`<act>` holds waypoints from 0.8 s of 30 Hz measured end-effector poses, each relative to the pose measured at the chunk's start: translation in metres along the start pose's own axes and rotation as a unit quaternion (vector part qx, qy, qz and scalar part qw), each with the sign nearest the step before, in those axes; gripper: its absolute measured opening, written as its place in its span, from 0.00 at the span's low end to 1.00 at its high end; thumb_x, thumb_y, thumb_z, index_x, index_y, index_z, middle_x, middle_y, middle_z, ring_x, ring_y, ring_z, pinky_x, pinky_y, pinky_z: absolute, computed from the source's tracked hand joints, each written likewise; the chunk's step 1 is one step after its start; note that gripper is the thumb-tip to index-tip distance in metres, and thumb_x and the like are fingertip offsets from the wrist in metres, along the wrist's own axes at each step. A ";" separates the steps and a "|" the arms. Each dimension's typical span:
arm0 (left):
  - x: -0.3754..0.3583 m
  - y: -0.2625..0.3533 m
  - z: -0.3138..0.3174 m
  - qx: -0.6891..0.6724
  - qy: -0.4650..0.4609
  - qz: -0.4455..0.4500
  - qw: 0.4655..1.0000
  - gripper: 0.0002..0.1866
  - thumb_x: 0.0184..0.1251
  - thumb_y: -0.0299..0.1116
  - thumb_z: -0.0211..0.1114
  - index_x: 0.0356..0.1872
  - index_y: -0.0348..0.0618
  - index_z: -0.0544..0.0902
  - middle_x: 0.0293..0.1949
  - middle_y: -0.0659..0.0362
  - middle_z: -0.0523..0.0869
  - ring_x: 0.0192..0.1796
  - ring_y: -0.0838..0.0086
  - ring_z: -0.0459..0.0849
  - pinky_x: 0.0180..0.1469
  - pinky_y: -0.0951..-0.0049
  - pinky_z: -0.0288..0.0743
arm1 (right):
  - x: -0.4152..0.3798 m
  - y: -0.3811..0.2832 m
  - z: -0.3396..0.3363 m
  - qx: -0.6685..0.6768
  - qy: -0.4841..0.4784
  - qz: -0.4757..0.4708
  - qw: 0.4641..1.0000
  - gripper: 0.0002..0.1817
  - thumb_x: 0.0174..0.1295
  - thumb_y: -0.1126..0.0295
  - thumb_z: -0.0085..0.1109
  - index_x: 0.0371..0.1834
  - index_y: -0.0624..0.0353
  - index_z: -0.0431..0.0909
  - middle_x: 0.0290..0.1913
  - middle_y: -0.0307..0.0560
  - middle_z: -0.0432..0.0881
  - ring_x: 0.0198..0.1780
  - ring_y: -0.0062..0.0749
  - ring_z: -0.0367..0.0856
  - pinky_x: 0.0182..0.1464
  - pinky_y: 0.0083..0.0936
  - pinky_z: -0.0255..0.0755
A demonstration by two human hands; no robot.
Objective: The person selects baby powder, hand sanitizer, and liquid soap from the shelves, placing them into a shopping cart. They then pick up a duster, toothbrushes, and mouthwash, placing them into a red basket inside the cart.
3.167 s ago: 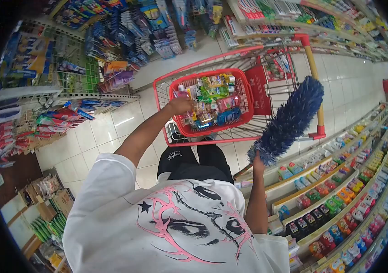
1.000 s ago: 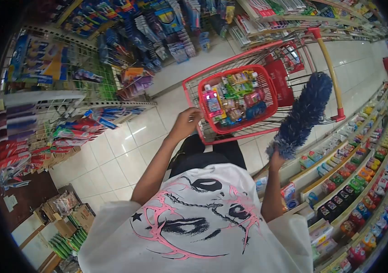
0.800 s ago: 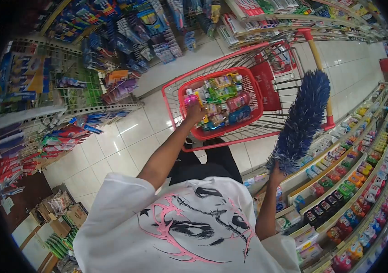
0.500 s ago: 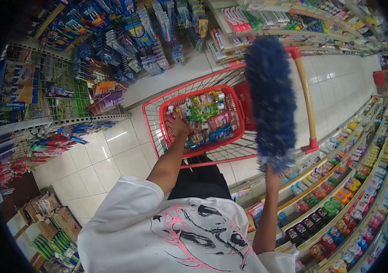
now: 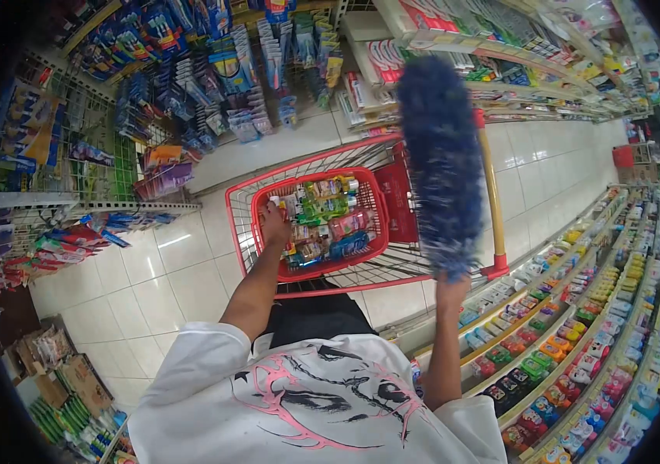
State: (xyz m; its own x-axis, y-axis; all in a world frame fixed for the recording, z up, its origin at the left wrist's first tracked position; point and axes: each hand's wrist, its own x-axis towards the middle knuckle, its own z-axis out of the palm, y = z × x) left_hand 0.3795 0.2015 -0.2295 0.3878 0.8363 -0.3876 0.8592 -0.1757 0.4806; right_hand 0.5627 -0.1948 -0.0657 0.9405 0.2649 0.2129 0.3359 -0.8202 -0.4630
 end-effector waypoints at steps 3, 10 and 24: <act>-0.003 -0.008 0.005 -0.066 0.012 0.021 0.998 0.39 0.44 0.28 0.75 0.60 0.41 0.63 0.64 0.42 0.65 0.63 0.42 0.68 0.61 0.50 0.70 | 0.054 -0.013 -0.044 -0.001 0.023 0.022 1.000 0.22 0.61 0.68 0.60 0.53 0.74 0.72 0.49 0.66 0.78 0.52 0.54 0.77 0.59 0.39 0.67; -0.041 -0.016 -0.019 -0.338 -0.040 0.121 0.932 0.33 0.49 0.29 0.73 0.57 0.41 0.67 0.54 0.51 0.76 0.56 0.60 0.78 0.56 0.64 0.74 | 0.084 -0.052 -0.059 -0.299 -0.023 0.145 0.943 0.33 0.61 0.59 0.63 0.61 0.73 0.65 0.57 0.66 0.72 0.62 0.60 0.68 0.66 0.44 0.58; -0.128 0.073 -0.144 -0.518 -0.012 0.156 0.841 0.32 0.69 0.39 0.61 0.71 0.49 0.59 0.59 0.54 0.74 0.58 0.68 0.77 0.58 0.66 0.75 | -0.030 -0.303 0.002 0.474 -0.509 -0.091 0.713 0.39 0.63 0.63 0.64 0.72 0.63 0.52 0.64 0.49 0.66 0.65 0.32 0.64 0.67 0.31 0.60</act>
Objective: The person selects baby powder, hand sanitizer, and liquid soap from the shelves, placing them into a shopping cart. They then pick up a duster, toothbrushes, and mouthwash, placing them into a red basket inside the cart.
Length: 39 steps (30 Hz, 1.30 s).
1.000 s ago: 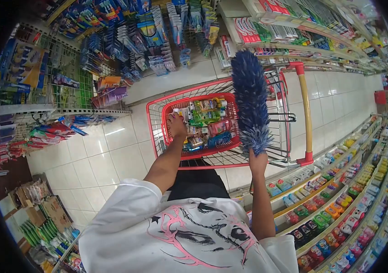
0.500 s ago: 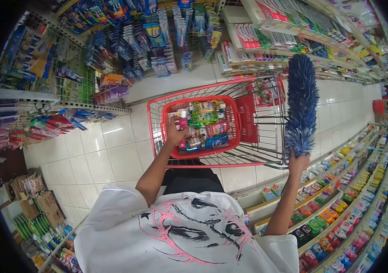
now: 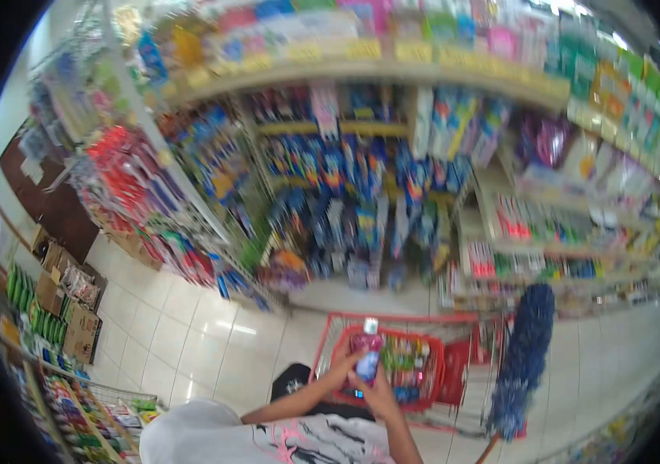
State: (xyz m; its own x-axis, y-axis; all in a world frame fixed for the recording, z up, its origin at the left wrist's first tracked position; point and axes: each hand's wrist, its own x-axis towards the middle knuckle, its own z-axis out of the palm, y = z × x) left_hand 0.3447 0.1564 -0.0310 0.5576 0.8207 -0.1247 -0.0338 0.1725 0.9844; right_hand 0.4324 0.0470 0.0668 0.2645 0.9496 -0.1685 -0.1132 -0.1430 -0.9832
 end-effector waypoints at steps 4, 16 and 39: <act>-0.013 0.083 0.009 -0.355 -0.059 -0.053 0.932 0.32 0.74 0.54 0.49 0.70 0.46 0.61 0.64 0.57 0.69 0.64 0.70 0.70 0.66 0.68 0.63 | 0.028 0.032 0.002 -0.057 0.038 -0.088 0.994 0.42 0.66 0.58 0.60 0.73 0.62 0.46 0.66 0.52 0.62 0.67 0.37 0.62 0.68 0.33 0.59; -0.011 0.226 -0.069 -0.092 -0.159 0.058 0.981 0.23 0.75 0.32 0.53 0.66 0.37 0.63 0.60 0.56 0.72 0.61 0.71 0.73 0.60 0.68 0.73 | 0.089 -0.129 0.040 0.237 -0.040 -0.138 0.961 0.29 0.74 0.61 0.42 0.74 0.51 0.47 0.63 0.50 0.71 0.56 0.32 0.77 0.52 0.32 0.76; 0.108 0.354 -0.253 0.031 -0.216 0.298 0.930 0.32 0.70 0.34 0.62 0.72 0.41 0.59 0.61 0.53 0.72 0.57 0.69 0.76 0.60 0.66 0.71 | 0.224 -0.579 0.184 -0.344 0.087 -0.608 0.710 0.35 0.53 0.61 0.72 0.63 0.60 0.69 0.56 0.46 0.77 0.56 0.32 0.77 0.56 0.32 0.74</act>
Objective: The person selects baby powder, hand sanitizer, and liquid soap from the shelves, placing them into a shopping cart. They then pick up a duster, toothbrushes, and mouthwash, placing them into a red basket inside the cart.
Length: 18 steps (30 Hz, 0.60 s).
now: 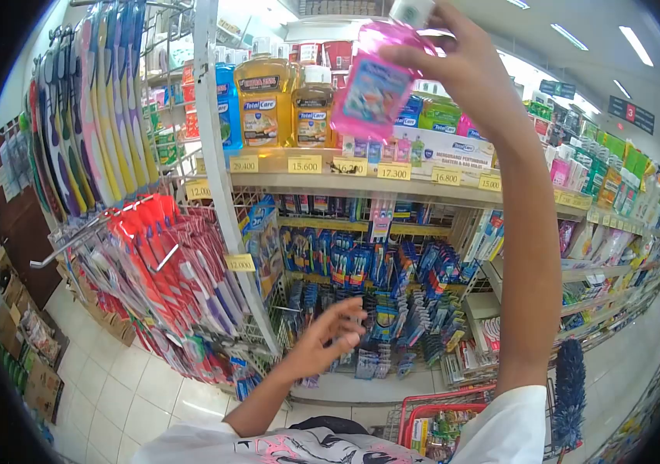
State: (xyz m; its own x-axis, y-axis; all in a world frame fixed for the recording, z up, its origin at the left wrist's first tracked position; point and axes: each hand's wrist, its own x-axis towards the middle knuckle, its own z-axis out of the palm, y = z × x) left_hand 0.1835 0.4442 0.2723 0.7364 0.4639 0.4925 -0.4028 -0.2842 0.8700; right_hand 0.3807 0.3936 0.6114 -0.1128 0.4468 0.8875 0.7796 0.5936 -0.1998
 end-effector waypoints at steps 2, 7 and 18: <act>-0.014 -0.014 -0.002 0.016 -0.028 -0.050 0.998 0.31 0.71 0.33 0.61 0.71 0.41 0.61 0.60 0.53 0.73 0.57 0.70 0.77 0.59 0.66 0.71 | 0.025 -0.011 0.010 -0.001 0.002 0.035 0.999 0.36 0.54 0.58 0.72 0.63 0.63 0.69 0.52 0.50 0.79 0.53 0.36 0.78 0.51 0.32 0.76; -0.054 -0.036 -0.021 0.089 -0.075 -0.094 0.989 0.25 0.71 0.32 0.60 0.67 0.40 0.67 0.58 0.53 0.77 0.56 0.69 0.79 0.58 0.66 0.74 | 0.038 -0.036 -0.001 -0.071 -0.023 0.084 0.994 0.41 0.53 0.54 0.72 0.64 0.66 0.65 0.51 0.56 0.77 0.52 0.41 0.77 0.48 0.32 0.78; -0.136 -0.099 -0.044 -0.042 -0.041 -0.237 0.970 0.21 0.73 0.30 0.57 0.62 0.31 0.69 0.53 0.51 0.79 0.55 0.68 0.79 0.60 0.68 0.73 | 0.011 0.102 -0.143 -0.097 -0.014 0.137 0.986 0.37 0.54 0.64 0.72 0.67 0.57 0.66 0.60 0.41 0.74 0.58 0.29 0.74 0.57 0.31 0.74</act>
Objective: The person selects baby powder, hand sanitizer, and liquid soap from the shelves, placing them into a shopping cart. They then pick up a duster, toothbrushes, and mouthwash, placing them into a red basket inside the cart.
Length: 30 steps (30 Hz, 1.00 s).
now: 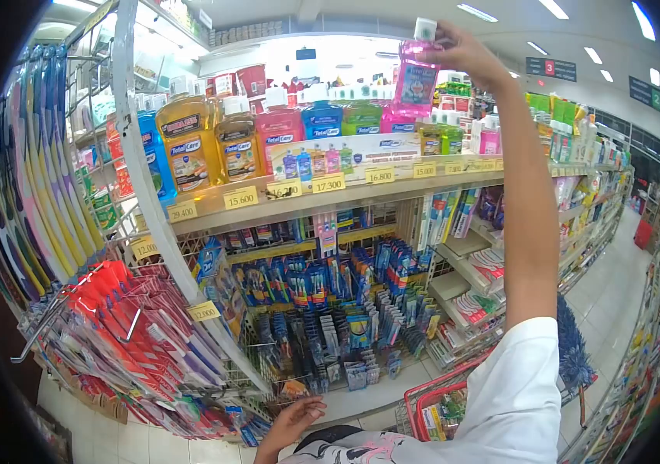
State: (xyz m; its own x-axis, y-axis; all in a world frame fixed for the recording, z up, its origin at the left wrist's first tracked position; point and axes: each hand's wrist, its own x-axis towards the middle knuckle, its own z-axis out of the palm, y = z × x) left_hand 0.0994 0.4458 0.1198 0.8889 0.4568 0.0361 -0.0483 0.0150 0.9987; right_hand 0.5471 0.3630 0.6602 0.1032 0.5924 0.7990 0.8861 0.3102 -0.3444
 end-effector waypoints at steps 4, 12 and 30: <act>0.007 -0.006 0.007 0.004 -0.011 -0.025 1.000 0.20 0.74 0.30 0.56 0.63 0.32 0.69 0.54 0.51 0.79 0.56 0.68 0.79 0.60 0.68 0.73 | -0.011 0.025 0.007 -0.001 -0.016 0.043 0.999 0.38 0.53 0.65 0.73 0.68 0.58 0.65 0.55 0.42 0.77 0.53 0.26 0.77 0.55 0.26 0.75; 0.006 0.000 0.025 0.057 0.001 -0.027 0.998 0.19 0.74 0.29 0.56 0.62 0.34 0.71 0.53 0.52 0.80 0.56 0.71 0.79 0.59 0.71 0.73 | -0.019 0.046 0.037 0.034 -0.092 0.091 0.991 0.41 0.49 0.59 0.75 0.66 0.60 0.67 0.52 0.50 0.80 0.50 0.31 0.78 0.51 0.29 0.74; -0.014 -0.031 0.044 0.056 0.144 -0.067 0.986 0.19 0.70 0.32 0.62 0.59 0.37 0.75 0.46 0.58 0.84 0.49 0.77 0.81 0.53 0.75 0.72 | -0.063 0.059 0.059 -0.055 -0.010 0.085 0.995 0.47 0.46 0.47 0.75 0.65 0.65 0.68 0.57 0.59 0.76 0.56 0.41 0.77 0.55 0.34 0.75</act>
State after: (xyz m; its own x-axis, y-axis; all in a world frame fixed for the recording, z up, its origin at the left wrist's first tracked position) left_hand 0.1089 0.4002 0.0896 0.7175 0.6906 -0.0915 0.1258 0.0007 0.9921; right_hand 0.5661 0.3881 0.5604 0.2482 0.6436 0.7240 0.9011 0.1211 -0.4165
